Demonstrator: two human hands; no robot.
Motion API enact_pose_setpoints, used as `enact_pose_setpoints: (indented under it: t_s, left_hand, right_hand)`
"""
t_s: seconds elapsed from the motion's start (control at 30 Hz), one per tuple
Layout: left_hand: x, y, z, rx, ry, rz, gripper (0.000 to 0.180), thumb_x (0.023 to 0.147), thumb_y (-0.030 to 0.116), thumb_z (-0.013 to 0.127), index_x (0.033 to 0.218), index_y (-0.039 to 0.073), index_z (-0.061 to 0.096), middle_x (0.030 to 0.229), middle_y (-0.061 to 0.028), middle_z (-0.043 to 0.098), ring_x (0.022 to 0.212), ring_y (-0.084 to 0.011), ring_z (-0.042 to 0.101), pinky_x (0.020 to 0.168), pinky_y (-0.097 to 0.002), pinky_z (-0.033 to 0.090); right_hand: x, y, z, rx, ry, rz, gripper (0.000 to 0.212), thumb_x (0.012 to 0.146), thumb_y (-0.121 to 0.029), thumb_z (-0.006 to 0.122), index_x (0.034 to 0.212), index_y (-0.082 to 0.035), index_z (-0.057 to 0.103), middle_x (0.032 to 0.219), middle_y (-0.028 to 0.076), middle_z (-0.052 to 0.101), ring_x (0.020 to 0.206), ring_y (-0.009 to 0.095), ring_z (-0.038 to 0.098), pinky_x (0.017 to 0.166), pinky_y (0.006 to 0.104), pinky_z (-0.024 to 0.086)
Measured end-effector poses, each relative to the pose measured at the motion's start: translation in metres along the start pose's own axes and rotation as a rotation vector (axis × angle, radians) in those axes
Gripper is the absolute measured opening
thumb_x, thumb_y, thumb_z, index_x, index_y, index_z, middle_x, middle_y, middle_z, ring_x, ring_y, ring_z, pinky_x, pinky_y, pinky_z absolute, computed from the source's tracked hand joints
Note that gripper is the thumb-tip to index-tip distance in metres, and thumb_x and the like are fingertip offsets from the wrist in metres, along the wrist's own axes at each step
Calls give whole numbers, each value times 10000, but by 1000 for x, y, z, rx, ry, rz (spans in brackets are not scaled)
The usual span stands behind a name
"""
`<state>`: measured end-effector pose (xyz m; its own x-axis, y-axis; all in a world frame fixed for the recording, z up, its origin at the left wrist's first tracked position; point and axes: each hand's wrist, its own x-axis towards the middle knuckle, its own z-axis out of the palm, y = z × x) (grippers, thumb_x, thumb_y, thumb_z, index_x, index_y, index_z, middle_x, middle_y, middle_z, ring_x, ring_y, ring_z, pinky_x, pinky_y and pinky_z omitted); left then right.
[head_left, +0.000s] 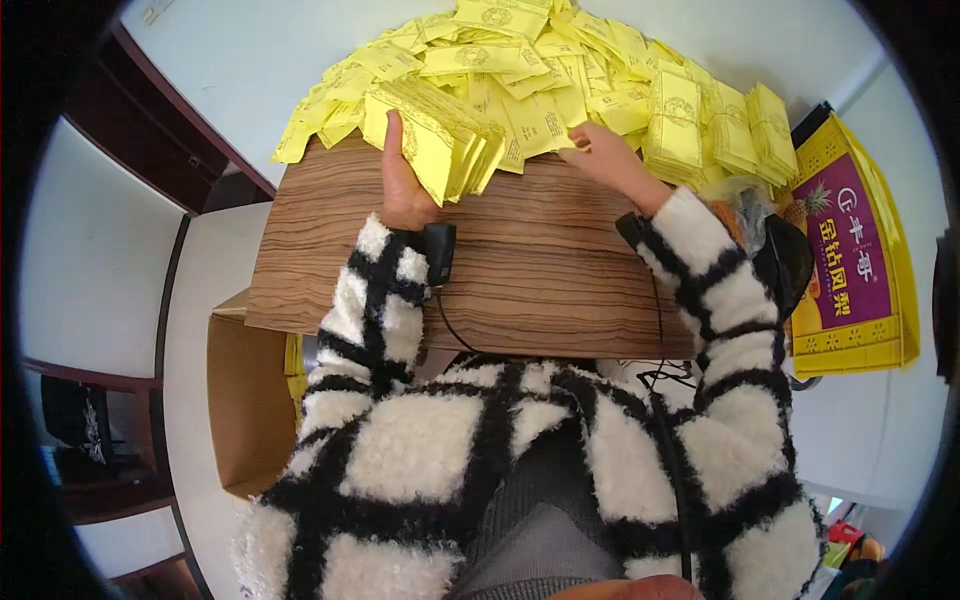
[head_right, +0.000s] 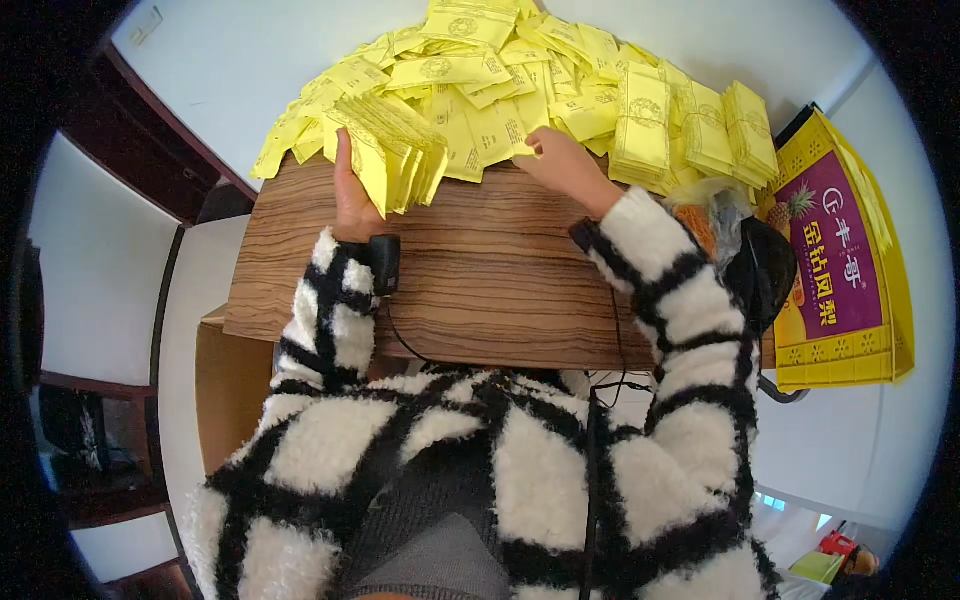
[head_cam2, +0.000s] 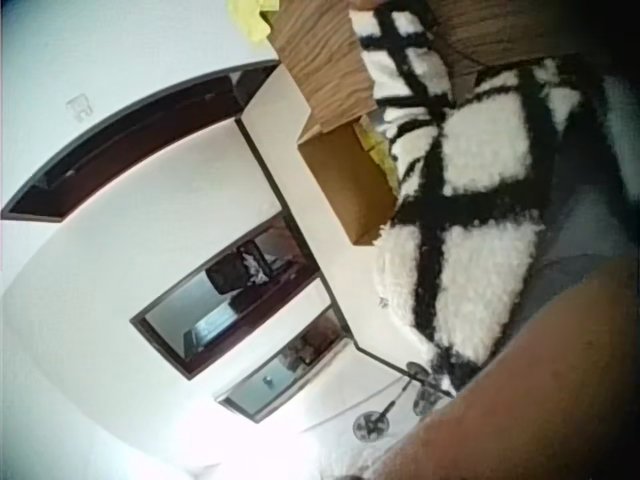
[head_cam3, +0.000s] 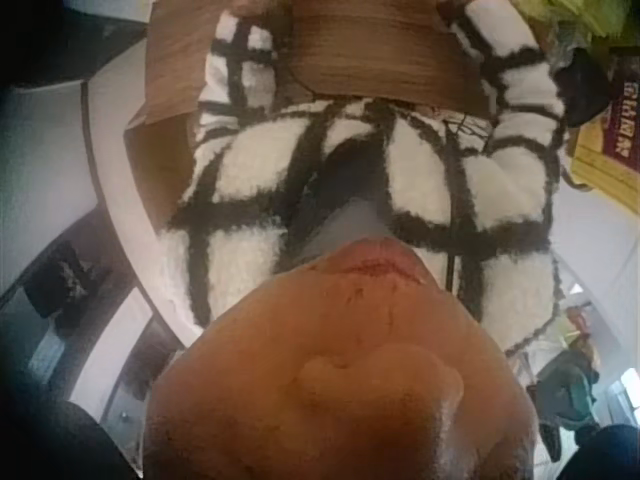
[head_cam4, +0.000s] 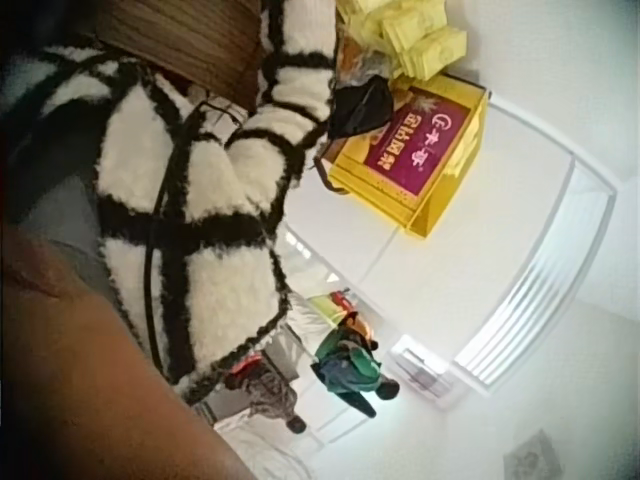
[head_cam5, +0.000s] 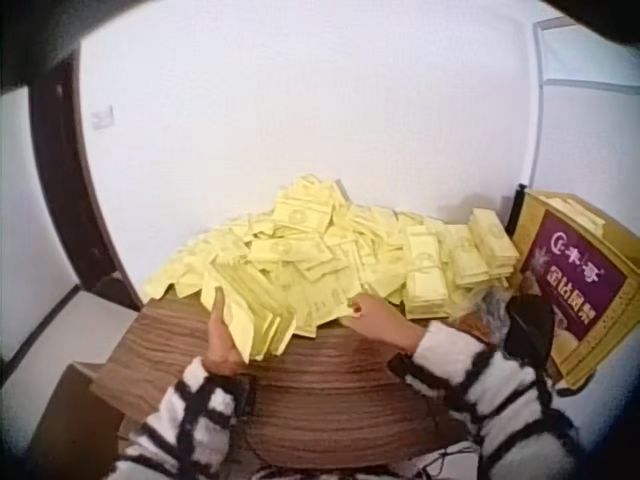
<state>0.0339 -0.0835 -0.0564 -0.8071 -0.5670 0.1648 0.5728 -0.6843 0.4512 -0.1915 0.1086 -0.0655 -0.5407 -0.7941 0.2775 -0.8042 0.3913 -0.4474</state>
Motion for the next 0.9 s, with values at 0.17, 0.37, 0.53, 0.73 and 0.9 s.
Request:
enact_pose_setpoints:
  t_s: [0.17, 0.37, 0.53, 0.73, 0.9]
  left_hand:
    - [3, -17, 4, -6, -19, -71, 647, 986, 470, 560, 1449, 40, 419, 1418, -140, 526, 1267, -314, 526, 1070, -460, 441]
    - [-1, -21, 2, -43, -59, -165, 627, 995, 444, 554, 1452, 38, 413, 1425, -147, 520, 1270, -318, 525, 1073, -466, 438]
    - [0, -18, 1, -15, -50, -128, 619, 997, 435, 553, 1450, 37, 414, 1431, -149, 515, 1272, -320, 525, 1075, -468, 438]
    - [1, -22, 9, -26, -59, -153, 616, 997, 429, 556, 1449, 35, 415, 1424, -151, 522, 1263, -326, 534, 1073, -478, 442]
    - [-1, -20, 0, -36, -106, -163, 609, 997, 427, 556, 1443, 35, 422, 1414, -156, 530, 1252, -326, 546, 1065, -484, 450]
  right_hand:
    - [39, -25, 6, -173, 29, 169, 649, 841, -455, 733, 1152, 90, 567, 986, 243, 682, 921, 335, 678, 817, 402, 543]
    - [58, -55, 20, -199, -31, 326, 686, 813, -446, 765, 1122, 132, 563, 983, 295, 672, 944, 353, 683, 813, 415, 546]
    - [61, -29, 18, 23, -84, 313, 586, 786, -390, 777, 1020, 124, 621, 937, 276, 681, 886, 334, 686, 777, 398, 544]
    - [35, 25, -4, 68, -8, 237, 454, 763, -321, 775, 1021, 39, 673, 932, 202, 701, 873, 300, 686, 768, 383, 532]
    - [-4, 9, -39, 88, 24, 153, 299, 828, -234, 728, 1055, -43, 692, 973, 139, 705, 880, 225, 669, 789, 336, 504]
